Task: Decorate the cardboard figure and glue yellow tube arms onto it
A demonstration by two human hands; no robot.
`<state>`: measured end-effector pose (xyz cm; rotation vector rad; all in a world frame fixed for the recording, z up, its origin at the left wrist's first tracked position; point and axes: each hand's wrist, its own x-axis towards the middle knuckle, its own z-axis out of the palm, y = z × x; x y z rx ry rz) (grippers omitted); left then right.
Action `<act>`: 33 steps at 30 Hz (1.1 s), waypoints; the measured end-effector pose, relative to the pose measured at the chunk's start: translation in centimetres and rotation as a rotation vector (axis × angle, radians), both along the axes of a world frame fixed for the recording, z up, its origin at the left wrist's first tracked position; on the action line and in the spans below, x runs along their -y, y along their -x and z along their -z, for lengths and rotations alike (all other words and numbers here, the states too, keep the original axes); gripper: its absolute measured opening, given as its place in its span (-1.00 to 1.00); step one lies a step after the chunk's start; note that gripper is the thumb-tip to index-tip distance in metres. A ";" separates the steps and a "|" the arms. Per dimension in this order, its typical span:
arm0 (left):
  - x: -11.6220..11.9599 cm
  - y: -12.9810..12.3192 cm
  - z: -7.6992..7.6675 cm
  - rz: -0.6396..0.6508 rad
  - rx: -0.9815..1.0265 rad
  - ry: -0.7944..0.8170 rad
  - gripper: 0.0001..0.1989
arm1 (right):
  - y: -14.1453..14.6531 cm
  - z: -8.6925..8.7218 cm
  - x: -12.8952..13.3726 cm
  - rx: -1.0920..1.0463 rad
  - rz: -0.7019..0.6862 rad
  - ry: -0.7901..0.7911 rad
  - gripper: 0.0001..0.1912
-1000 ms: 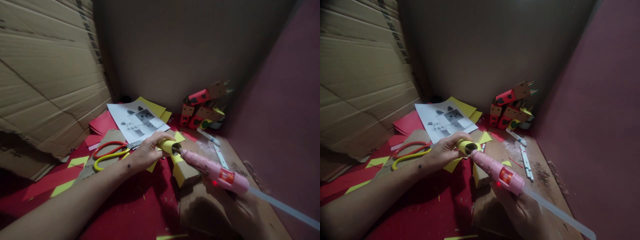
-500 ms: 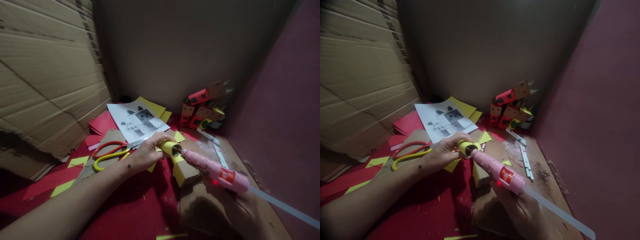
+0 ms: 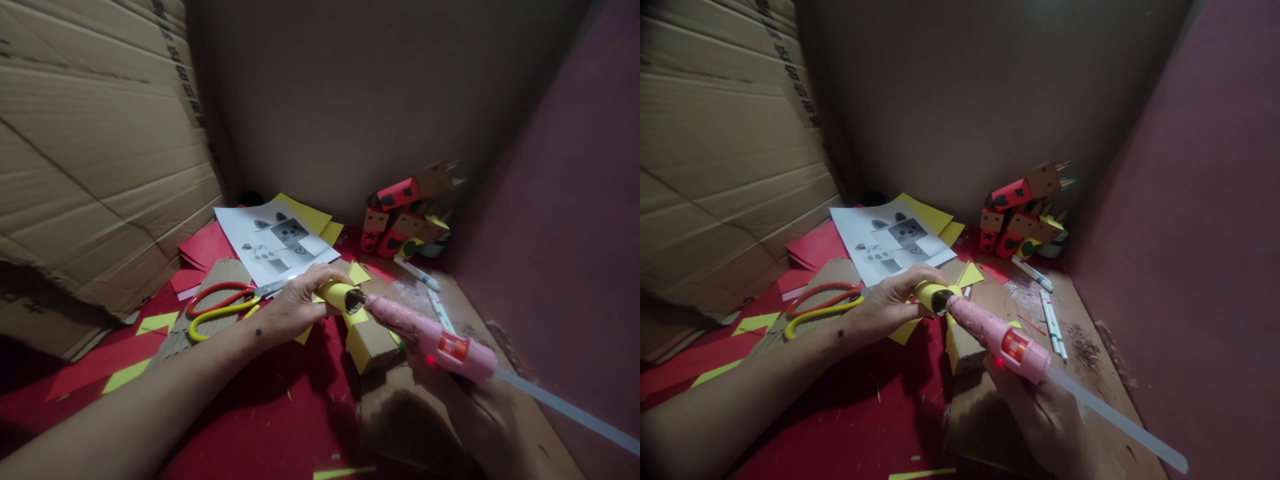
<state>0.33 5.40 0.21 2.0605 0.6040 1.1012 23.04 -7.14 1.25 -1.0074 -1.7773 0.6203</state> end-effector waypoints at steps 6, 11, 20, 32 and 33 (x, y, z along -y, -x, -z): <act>0.3 0.1 -0.5 -0.004 -0.032 0.050 -0.77 | 0.3 -0.2 -0.1 -0.024 -0.004 0.000 -0.52; 0.4 0.1 -0.6 0.027 -0.017 0.132 -0.76 | 0.5 -0.5 -0.2 -0.034 0.008 -0.004 -0.54; 0.3 0.0 -0.6 0.043 -0.016 0.195 -0.75 | 0.2 -0.2 -0.1 -0.024 -0.008 -0.013 -0.52; 0.6 0.1 -0.8 0.055 -0.043 0.197 -0.74 | -0.1 -0.2 0.1 0.020 0.040 -0.022 -0.55; 0.6 0.1 -0.9 0.056 -0.048 0.204 -0.74 | -0.1 -0.2 0.1 0.020 0.045 -0.031 -0.55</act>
